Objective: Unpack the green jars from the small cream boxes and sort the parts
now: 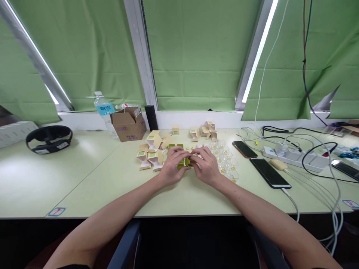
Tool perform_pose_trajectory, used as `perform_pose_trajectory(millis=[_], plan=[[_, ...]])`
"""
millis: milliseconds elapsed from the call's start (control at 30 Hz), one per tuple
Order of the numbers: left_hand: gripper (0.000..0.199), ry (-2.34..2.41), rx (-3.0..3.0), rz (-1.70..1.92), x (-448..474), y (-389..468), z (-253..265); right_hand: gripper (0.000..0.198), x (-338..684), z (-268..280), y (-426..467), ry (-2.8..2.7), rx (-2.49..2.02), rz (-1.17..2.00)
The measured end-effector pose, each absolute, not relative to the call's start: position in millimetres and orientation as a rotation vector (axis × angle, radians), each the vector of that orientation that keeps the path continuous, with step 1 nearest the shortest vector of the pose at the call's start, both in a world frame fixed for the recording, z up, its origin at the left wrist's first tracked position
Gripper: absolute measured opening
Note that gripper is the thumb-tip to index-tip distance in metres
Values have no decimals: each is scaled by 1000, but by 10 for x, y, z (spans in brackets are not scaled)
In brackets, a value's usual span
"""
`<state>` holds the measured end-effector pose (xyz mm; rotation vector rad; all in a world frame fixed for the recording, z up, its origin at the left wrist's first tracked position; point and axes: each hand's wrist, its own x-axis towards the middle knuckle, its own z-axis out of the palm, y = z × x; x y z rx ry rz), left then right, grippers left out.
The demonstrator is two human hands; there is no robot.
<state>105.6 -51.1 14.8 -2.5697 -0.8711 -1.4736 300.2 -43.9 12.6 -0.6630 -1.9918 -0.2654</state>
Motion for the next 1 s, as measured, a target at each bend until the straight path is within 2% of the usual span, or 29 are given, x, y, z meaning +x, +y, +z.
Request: perform_pose_trajectory(millis=[433,633,800,1000], plan=[[35,-1008,-2473,-1325,1060,-518,164,18,2981,181,-425,-1963,-693,-350],[35,-1314,-2332,-1501,926,-378,197,11,3098,283,-432,-1898,-748,-292],[37,-1463,-2265,-1700,865,-347,239,16,3120,235,-352,-2258,-985,-312],[40,-1409,-2345,-1674,933,-458,271,17,3073,158,-352,-2502,-1197,-326]])
